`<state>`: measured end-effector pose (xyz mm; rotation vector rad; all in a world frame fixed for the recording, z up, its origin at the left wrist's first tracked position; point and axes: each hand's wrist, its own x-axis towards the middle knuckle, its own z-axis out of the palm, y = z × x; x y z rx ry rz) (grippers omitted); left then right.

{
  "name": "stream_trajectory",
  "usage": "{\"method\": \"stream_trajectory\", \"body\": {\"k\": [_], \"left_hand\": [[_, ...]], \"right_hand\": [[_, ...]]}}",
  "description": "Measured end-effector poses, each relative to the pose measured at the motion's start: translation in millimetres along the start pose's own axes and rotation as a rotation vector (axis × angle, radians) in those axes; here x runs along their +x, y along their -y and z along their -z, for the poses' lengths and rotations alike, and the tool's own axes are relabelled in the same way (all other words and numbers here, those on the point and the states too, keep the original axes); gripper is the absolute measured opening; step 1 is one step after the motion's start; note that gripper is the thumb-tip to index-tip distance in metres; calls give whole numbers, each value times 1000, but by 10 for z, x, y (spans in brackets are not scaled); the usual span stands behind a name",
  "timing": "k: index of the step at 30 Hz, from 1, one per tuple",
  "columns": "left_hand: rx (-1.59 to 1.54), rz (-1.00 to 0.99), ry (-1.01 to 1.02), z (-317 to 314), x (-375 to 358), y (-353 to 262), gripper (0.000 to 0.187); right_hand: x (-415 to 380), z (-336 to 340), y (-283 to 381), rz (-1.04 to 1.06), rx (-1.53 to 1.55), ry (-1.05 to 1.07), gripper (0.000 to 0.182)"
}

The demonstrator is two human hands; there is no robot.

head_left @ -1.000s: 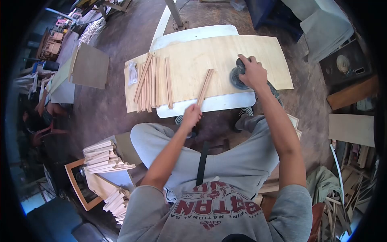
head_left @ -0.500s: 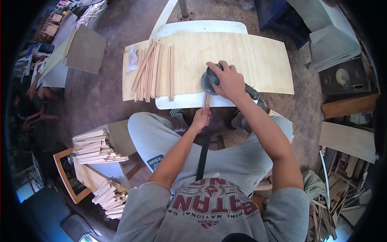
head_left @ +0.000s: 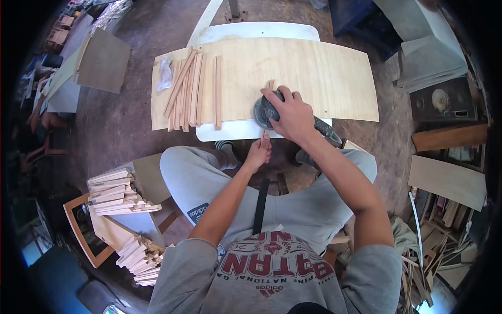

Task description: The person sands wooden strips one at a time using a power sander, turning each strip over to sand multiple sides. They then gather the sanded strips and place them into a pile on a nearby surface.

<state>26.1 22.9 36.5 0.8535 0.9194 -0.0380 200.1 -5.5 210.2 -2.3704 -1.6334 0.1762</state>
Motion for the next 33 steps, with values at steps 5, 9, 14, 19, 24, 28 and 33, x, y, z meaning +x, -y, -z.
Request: {"method": "stream_trajectory", "body": {"k": [5,9,14,19,24,28,33], "left_hand": [[-2,-9,26,15,-16,-40,51],[15,-16,15,-5,-2,-29,51],[41,-8,27,32,9,-33,51],[20,3,38,26,-5,-45,49],[42,-8,22,11,-42,-76,48],[-43,-14,14,21,-35,-58,47],[-29,8,6,13,-50,-75,47]], "right_hand": [[504,-10,-261,-122,-43,-46,79],[819,-24,-546,-186,-63,-72,80],[973,-44,-709,-203,-41,-57,80],[953,-63,-667,-186,-42,-75,81],[805,-29,-501,-189,-33,-46,82],[526,-65,-392,-129,-32,-52,85],[593,-86,-415,-139,-34,-79,83]]}}
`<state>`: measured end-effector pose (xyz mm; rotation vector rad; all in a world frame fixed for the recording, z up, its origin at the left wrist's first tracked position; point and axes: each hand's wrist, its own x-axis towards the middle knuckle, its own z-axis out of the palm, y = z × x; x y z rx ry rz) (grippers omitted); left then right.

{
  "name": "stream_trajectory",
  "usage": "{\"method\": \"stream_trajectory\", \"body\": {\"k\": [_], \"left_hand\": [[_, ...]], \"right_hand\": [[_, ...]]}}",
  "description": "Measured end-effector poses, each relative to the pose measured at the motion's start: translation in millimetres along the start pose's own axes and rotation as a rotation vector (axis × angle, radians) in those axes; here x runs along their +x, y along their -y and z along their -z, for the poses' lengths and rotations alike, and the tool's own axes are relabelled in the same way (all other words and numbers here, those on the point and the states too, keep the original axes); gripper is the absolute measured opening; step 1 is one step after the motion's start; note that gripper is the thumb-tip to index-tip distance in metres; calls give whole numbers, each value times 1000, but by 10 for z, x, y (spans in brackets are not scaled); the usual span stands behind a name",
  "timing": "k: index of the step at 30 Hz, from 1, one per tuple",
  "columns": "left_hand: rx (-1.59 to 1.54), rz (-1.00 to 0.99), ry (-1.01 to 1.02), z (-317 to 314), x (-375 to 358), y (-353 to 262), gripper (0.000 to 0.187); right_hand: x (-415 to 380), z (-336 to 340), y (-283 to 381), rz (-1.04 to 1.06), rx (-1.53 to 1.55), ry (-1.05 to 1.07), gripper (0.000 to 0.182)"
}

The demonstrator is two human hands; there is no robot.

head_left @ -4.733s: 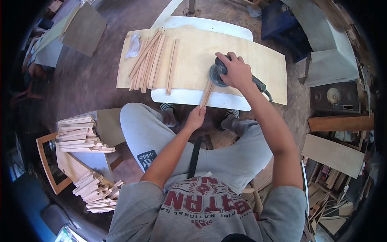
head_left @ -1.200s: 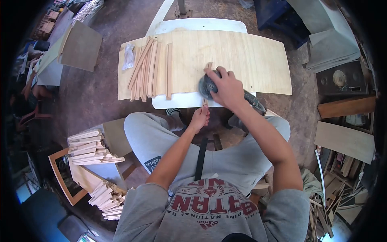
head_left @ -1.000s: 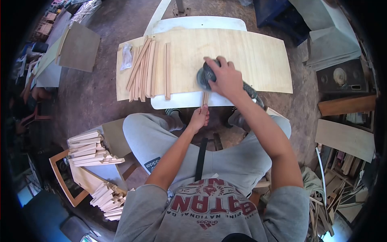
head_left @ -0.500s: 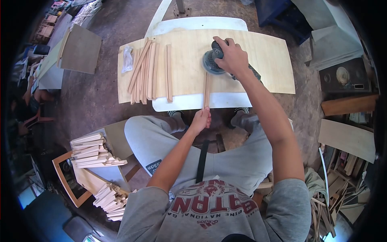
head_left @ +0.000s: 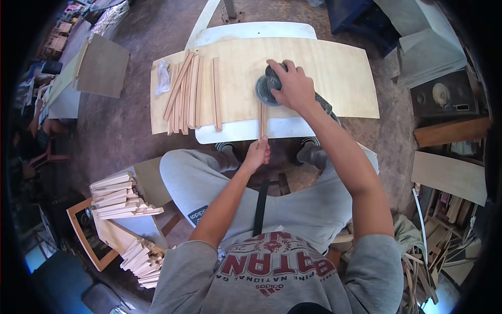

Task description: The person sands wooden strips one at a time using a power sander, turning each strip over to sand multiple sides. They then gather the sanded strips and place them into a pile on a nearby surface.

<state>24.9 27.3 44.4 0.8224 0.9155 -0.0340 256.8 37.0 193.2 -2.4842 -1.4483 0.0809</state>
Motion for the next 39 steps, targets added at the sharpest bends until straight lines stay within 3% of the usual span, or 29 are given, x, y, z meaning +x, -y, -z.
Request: {"method": "stream_trajectory", "body": {"k": [6,11,17,26,28,32,33,34,35,38,39], "left_hand": [[20,4,-5,16,21,6,49],[20,0,5,32,6,21,50],[75,-7,-30,51,-12,24,51],[90,-8,-44,134,-60,-40,50],[133,-26,-80,232,-130,-151,50],[645,-255,-531,501,-230,-622,52],[881,-389,-707,615,-209,-719,49],[979,-386,-807,626,-304,-934,43],[933,-644,-965,757,-236,-958,40],[978,-940,-1267,913,-145,-1194,43],[1076,-907,-1126,899,-94,-1294,44]], "right_hand": [[393,-1,-44,-52,5,13,81],[-187,-31,83,121,49,-27,79],[-738,133,304,199,82,106,82],[395,-33,-284,-70,-41,-45,81],[448,33,-377,-152,-98,27,81],[275,105,-625,-207,-140,59,80],[193,110,-667,-207,-142,46,80],[101,119,-707,-209,-145,35,79],[21,120,-738,-212,-149,21,79],[-173,163,-757,-245,-146,2,78],[-225,178,-749,-241,-143,-14,78]]}}
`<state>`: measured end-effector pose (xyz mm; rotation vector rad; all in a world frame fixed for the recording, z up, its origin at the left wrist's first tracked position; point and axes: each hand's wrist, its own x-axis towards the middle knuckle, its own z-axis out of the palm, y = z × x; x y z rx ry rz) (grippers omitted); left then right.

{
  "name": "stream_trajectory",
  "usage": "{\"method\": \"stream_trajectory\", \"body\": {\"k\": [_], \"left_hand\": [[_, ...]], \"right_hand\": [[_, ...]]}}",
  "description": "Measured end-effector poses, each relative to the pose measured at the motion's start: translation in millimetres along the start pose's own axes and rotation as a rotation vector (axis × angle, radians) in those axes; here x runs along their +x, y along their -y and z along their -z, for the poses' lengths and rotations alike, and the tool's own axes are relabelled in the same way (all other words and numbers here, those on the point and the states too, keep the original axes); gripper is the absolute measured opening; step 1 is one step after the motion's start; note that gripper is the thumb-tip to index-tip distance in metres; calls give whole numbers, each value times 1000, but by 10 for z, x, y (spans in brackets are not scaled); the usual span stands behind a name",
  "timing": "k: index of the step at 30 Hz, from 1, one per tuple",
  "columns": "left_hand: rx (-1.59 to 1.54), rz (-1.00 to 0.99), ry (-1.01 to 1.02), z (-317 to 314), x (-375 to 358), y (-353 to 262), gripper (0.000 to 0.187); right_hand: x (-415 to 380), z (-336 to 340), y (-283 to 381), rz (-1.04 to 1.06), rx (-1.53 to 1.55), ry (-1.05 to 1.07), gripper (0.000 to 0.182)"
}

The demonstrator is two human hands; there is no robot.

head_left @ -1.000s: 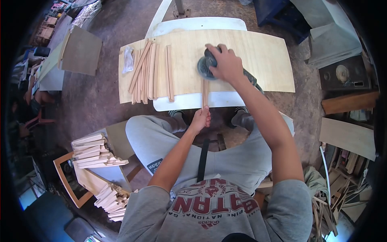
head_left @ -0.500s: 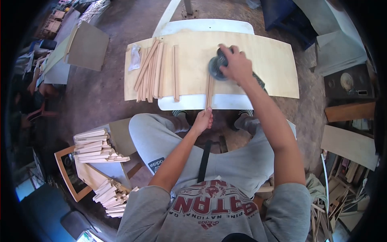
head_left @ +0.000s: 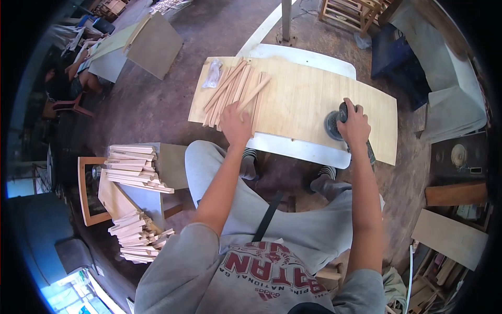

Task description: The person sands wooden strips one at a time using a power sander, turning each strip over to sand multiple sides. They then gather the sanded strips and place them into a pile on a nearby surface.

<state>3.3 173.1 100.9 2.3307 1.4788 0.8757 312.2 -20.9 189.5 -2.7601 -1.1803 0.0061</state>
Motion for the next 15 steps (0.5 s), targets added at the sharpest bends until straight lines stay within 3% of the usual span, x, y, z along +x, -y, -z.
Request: {"method": "stream_trajectory", "body": {"k": [2,5,6,9,12,13,15], "left_hand": [[7,-130,271,-68,163,-116,48],[348,-464,303,-219,147,-168,49],[371,-479,341,-318,169,-87,48],[387,-346,480,-583,408,201,50],[483,-231,398,-306,445,6,52],[508,-240,273,-345,437,77,53],[354,-76,482,77,653,-19,48]], "right_hand": [[-58,51,-26,-8,10,12,79],[-115,43,-61,-5,15,37,79],[-113,18,-81,5,6,43,79],[-98,86,-98,52,86,81,82],[-5,63,-339,165,344,113,94],[54,37,-447,179,471,153,101],[184,-167,-663,178,512,206,109]]}}
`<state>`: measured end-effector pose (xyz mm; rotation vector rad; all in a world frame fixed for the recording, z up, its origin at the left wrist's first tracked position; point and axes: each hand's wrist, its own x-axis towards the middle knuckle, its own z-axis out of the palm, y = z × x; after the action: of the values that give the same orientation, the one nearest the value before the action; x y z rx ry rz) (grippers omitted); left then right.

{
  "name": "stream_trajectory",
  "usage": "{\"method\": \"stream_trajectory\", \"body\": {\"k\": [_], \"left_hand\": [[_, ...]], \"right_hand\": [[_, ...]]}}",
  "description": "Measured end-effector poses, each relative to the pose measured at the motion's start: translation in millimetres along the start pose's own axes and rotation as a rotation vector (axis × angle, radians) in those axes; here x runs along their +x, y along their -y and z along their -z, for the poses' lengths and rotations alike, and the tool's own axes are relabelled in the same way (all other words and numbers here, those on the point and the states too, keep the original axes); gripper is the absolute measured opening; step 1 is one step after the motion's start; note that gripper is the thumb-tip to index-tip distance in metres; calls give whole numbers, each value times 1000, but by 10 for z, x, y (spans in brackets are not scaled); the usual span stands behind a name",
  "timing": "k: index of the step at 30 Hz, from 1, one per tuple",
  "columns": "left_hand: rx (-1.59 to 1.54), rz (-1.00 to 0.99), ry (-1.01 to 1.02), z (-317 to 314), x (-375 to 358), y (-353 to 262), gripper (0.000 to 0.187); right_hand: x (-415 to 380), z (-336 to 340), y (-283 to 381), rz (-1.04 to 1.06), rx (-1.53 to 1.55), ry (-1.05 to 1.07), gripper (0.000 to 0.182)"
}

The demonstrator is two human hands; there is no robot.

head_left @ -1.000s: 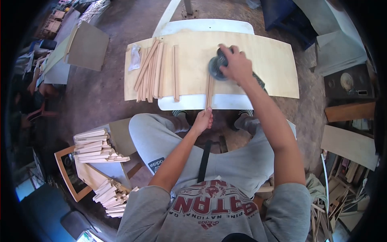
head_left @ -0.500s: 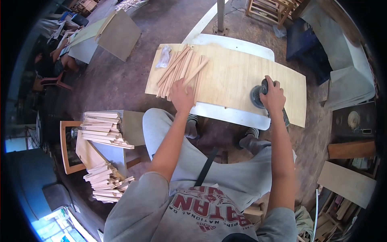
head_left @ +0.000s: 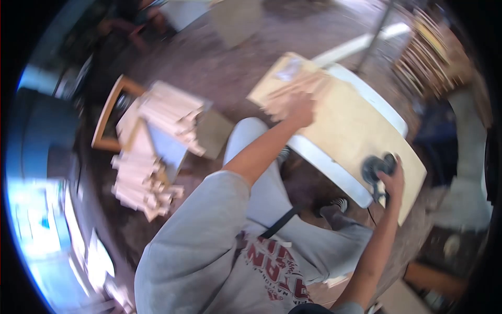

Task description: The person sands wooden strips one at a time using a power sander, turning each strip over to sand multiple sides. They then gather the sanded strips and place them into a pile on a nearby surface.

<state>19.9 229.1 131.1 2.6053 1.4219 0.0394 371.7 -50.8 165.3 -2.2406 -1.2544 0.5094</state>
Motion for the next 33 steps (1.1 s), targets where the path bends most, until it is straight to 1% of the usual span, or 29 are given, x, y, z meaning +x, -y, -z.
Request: {"method": "stream_trajectory", "body": {"k": [1,2,3,4,5,6,8,10,12,14,16,18,20,21,23,27,30,33], "left_hand": [[-125,-27,-129,87,-94,114,44],[-237,-70,-270,197,-209,318,41],[-367,-27,-377,387,-385,563,38],[-500,0,-490,571,-533,727,35],[-634,16,-607,717,-679,876,33],[-638,84,-666,830,-897,1060,31],[-636,229,-781,1051,-1564,1519,28],[-658,321,-772,1271,-2311,1869,26],[-578,362,-796,1354,-2991,2246,28],[-421,538,-727,1401,-3642,2700,25],[-302,695,-637,1468,-4213,3176,27],[-218,757,-527,1514,-4660,3637,32],[-69,794,-398,1424,-5062,4157,38],[-55,829,-354,1445,-5190,4309,38],[-33,894,-258,1469,-5383,4518,40],[-11,998,-171,1431,-5613,4847,47],[-35,988,-158,1518,-5529,4803,49],[-184,798,-29,1458,-5269,4808,66]], "right_hand": [[19,12,-6,23,-75,22,108],[85,-47,-159,41,-58,15,107],[64,-30,2,1,-122,-2,105],[99,-67,-24,-1,-137,-17,103],[90,-98,99,-61,-206,-33,102],[117,-150,162,-100,-314,-71,100],[208,-210,200,-132,-381,-77,100],[241,-268,273,-163,-437,-83,98],[283,-276,303,-177,-471,-107,98],[329,-295,371,-197,-500,-94,96],[364,-319,381,-199,-510,-85,95],[397,-316,345,-177,-503,-82,94],[426,-311,336,-163,-509,-69,94],[429,-328,350,-156,-511,-62,93],[398,-358,369,-120,-494,-73,94],[346,-338,406,-88,-448,-71,92],[315,-341,437,-89,-460,-67,90],[274,-329,484,-102,-478,-79,91]]}}
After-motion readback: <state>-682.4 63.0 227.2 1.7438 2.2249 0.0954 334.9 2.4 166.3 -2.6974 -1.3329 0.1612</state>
